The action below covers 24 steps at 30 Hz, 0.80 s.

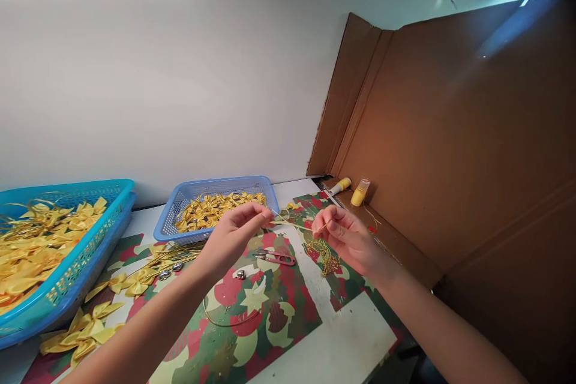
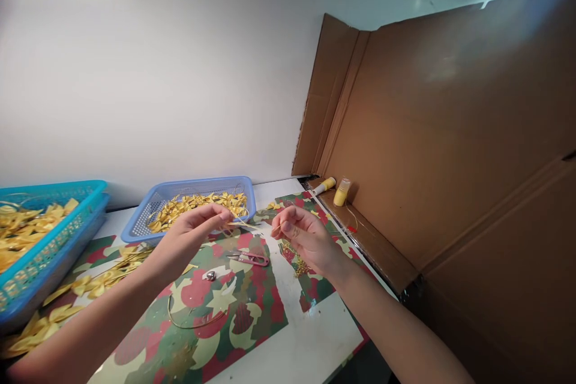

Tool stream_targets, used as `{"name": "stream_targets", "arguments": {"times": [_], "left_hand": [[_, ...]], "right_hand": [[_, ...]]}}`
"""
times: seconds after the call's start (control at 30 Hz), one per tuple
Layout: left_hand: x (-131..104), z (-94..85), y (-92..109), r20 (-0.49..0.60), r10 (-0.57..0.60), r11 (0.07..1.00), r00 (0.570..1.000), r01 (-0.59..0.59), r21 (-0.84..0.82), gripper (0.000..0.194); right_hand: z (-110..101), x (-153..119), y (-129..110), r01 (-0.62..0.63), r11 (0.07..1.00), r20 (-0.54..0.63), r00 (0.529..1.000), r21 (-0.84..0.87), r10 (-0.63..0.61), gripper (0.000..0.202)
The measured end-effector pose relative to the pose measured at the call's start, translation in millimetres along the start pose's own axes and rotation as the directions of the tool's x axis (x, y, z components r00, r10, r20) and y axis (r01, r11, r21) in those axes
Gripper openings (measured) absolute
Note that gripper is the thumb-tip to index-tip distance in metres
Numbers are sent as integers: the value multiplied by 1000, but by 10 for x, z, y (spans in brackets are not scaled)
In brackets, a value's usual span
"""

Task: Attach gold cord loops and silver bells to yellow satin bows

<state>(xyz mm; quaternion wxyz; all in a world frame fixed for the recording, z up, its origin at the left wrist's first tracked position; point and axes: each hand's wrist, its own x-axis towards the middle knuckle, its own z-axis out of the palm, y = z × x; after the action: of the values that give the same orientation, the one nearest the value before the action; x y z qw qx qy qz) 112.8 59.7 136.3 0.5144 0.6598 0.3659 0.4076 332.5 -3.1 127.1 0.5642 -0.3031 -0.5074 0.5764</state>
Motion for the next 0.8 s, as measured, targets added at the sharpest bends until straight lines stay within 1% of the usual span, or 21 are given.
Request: {"name": "stream_targets", "arguments": {"times": [0.17, 0.23, 0.3, 0.37, 0.4, 0.43, 0.5, 0.53, 0.57, 0.6, 0.63, 0.67, 0.7, 0.73, 0.8], "left_hand": [[38, -140, -4, -87, -12, 997, 996, 18, 69, 25], [63, -223, 15, -161, 10, 994, 987, 8, 113, 23], [90, -335, 57, -266, 57, 988, 962, -16, 154, 20], [115, -479, 119, -399, 86, 981, 913, -9, 192, 18], [126, -563, 153, -474, 97, 976, 875, 10, 217, 17], [136, -651, 186, -542, 113, 973, 833, 19, 232, 16], [156, -835, 247, -638, 166, 971, 752, -12, 238, 15], [165, -925, 274, -696, 225, 966, 682, -62, 251, 14], [172, -1009, 298, -709, 247, 963, 661, -84, 257, 14], [176, -1087, 321, -711, 255, 961, 655, -91, 261, 14], [177, -1158, 342, -724, 265, 959, 637, -95, 267, 14], [174, -1220, 364, -738, 276, 956, 615, -97, 277, 13], [166, -1276, 385, -743, 289, 952, 604, -98, 291, 14], [154, -1328, 407, -736, 303, 946, 606, -98, 309, 18], [127, -1425, 448, -704, 333, 928, 627, -87, 362, 26]], "right_hand": [[-36, -42, 0, -5, 1000, 15, 1000, 29, 5, 26], [-46, -60, -1, -30, 999, 17, 999, 26, 29, 26], [-56, -83, -3, -67, 998, 15, 998, 0, 67, 26], [-72, -106, -2, -99, 994, 14, 995, -50, 100, 26], [-83, -119, 2, -113, 990, 16, 993, -85, 114, 26], [-97, -131, 8, -126, 984, 22, 991, -124, 130, 26], [-130, -159, 33, -176, 963, 43, 981, -204, 188, 25], [-148, -176, 51, -215, 947, 54, 971, -238, 234, 25], [-166, -196, 75, -258, 928, 65, 956, -269, 285, 24], [-185, -221, 103, -303, 905, 73, 938, -298, 338, 24], [-204, -250, 135, -346, 879, 75, 918, -328, 390, 23], [-224, -283, 171, -381, 850, 71, 899, -364, 433, 23], [-245, -320, 209, -411, 820, 64, 879, -399, 472, 21], [-266, -360, 247, -440, 785, 55, 858, -435, 511, 20], [-306, -438, 312, -496, 710, 44, 805, -499, 592, 15]]}}
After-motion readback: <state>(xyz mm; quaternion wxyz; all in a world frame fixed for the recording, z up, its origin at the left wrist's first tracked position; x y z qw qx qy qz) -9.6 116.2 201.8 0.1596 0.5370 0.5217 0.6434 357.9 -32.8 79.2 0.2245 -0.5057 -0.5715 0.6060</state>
